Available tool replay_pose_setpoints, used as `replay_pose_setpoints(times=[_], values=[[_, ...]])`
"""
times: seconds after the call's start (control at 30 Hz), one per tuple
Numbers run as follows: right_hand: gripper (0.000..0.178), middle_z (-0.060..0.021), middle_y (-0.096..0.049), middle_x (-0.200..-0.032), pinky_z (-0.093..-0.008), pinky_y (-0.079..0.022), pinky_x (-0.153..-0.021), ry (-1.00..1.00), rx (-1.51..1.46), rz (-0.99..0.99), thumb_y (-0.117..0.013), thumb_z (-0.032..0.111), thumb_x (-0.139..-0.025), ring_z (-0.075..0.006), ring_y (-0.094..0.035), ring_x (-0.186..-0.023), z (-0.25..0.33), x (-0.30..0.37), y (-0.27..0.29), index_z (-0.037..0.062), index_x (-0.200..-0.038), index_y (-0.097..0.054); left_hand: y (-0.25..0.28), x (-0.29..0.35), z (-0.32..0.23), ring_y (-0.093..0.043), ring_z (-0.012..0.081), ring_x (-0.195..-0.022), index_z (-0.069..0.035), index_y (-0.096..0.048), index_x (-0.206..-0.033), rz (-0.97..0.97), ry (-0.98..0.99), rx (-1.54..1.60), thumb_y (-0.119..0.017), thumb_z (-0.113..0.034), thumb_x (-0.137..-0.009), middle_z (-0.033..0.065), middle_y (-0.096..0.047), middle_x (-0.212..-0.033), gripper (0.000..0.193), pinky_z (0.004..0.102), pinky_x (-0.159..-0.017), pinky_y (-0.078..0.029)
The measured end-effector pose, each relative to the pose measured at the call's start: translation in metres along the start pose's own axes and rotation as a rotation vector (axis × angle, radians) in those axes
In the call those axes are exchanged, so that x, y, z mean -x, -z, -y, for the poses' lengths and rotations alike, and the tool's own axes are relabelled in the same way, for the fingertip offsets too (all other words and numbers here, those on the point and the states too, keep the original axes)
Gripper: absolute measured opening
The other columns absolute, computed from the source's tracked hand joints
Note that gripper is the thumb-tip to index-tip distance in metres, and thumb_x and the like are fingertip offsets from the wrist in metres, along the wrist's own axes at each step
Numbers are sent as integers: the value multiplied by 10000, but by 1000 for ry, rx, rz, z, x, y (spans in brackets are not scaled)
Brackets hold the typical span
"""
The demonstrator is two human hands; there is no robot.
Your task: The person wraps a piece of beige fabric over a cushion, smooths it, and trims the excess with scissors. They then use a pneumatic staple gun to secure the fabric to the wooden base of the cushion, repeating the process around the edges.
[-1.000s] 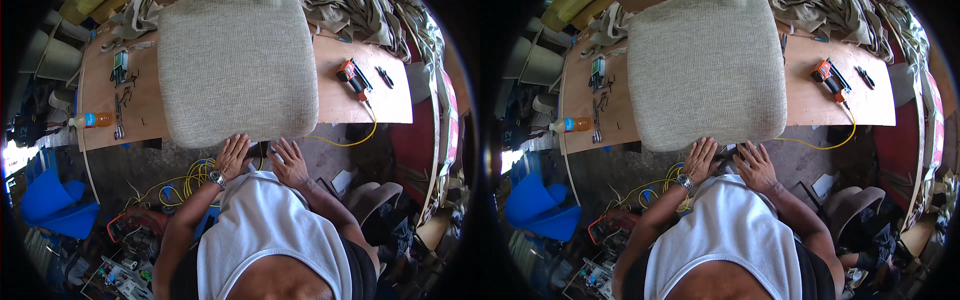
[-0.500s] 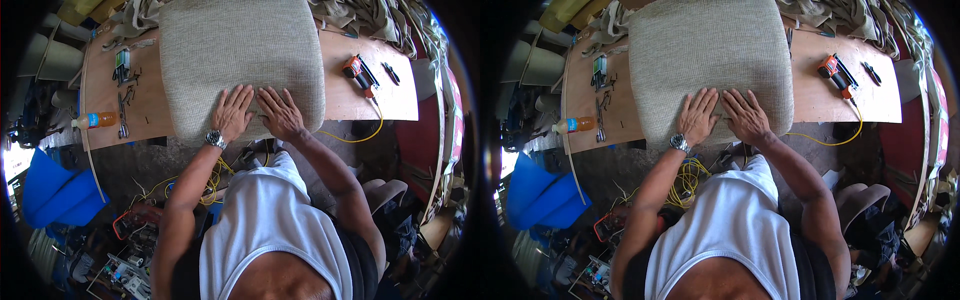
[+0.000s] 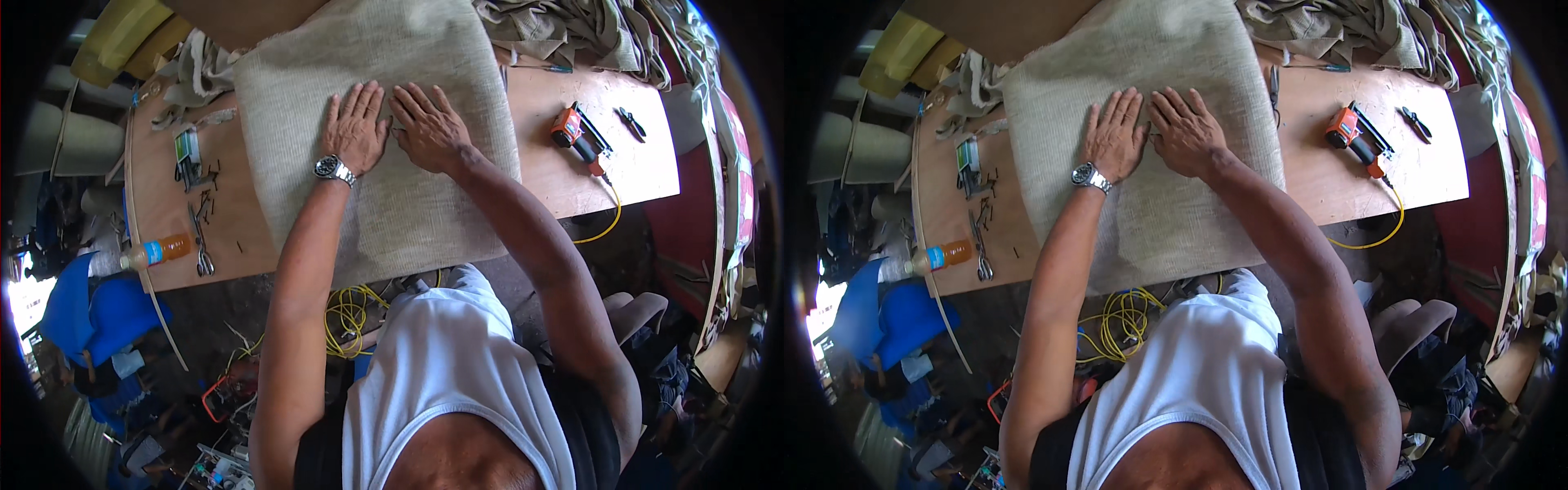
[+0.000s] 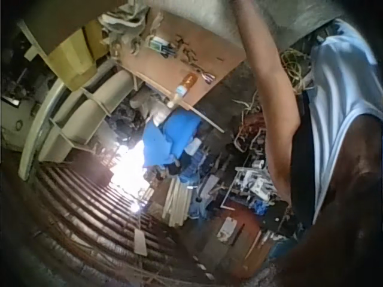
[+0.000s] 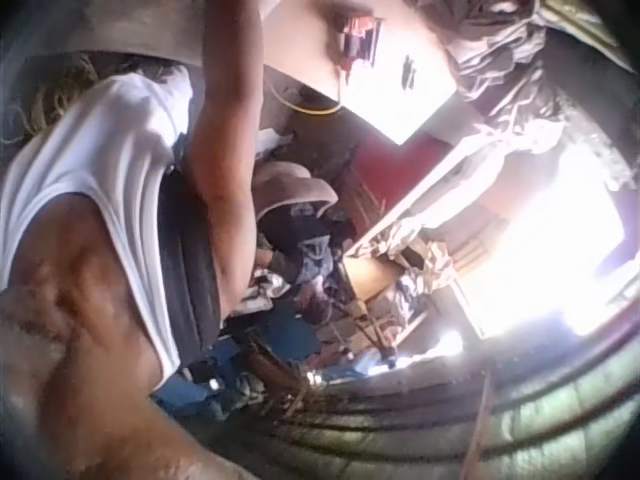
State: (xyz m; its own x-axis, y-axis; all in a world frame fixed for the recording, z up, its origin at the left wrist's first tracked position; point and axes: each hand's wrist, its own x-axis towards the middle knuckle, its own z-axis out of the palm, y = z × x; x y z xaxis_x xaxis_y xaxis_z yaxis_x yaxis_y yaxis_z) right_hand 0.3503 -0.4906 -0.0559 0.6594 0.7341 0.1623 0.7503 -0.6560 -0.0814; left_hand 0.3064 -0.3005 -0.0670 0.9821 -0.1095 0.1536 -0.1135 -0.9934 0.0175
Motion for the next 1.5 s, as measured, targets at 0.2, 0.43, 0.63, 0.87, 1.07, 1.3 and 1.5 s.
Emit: replay_pose_setpoints(times=[0.2,0.43,0.63,0.87,1.07,1.3,1.5], values=[[630,-111,-323,-1658,-516,-109,-1269,3,33,152,-413,374,-1035,-258,-226,-1561,-9,-56,3,43,-1569,-367,-14,-41,23,-220,248,-1562,-110,-316,-1600,4,-3,33,-425,-328,-1031,37,-277,-1685,618,519,-1270,-131],[601,-138,-362,-1636,-531,-81,-1275,4,4,116,-424,298,-999,-286,-233,-1556,-6,-58,-33,3,-1522,-442,-36,-38,22,-208,229,-1569,-109,-271,-1621,116,64,-7,-384,-358,-1025,34,-251,-1699,656,472,-1278,-100],[582,-210,-478,-1534,-549,-131,-1262,4,-41,-95,-499,279,-934,-316,-353,-1500,-2,-59,-49,-33,-1424,-543,-61,-34,29,-170,217,-1579,-117,-246,-1631,104,54,-71,-390,-357,-1005,33,-233,-1706,686,461,-1275,-72],[515,-170,-478,-1539,-581,-187,-1243,-117,-349,-238,-601,277,-908,-328,-395,-1477,35,79,10,50,-1370,-595,-54,-44,32,-202,283,-1569,-90,-279,-1617,-14,4,-18,-297,-337,-1061,89,-254,-1695,608,489,-1268,-99],[748,-220,-405,-1571,-557,-251,-1222,-621,-476,-309,-659,422,-935,-406,-338,-1497,48,300,22,20,-1510,-399,-59,-50,30,-202,279,-1569,-99,-270,-1621,-17,-23,-94,-274,-346,-1077,80,-252,-1696,598,492,-1268,-108],[1075,-292,-213,-1637,-533,-161,-1258,-598,-532,-324,-556,703,-904,-442,-169,-1546,10,266,7,-58,-1574,-200,-60,-46,34,-182,277,-1575,-98,-238,-1631,-31,-44,-73,-265,-338,-1076,95,-231,-1702,606,490,-1269,-86],[1173,-280,-143,-1665,-605,-11,-1257,-644,-237,-76,-585,748,-831,-401,-78,-1576,9,205,18,-83,-1569,-213,-70,-45,31,-150,263,-1585,-114,-195,-1645,-56,-72,-208,-235,-408,-1076,81,-189,-1717,642,510,-1262,-68]])
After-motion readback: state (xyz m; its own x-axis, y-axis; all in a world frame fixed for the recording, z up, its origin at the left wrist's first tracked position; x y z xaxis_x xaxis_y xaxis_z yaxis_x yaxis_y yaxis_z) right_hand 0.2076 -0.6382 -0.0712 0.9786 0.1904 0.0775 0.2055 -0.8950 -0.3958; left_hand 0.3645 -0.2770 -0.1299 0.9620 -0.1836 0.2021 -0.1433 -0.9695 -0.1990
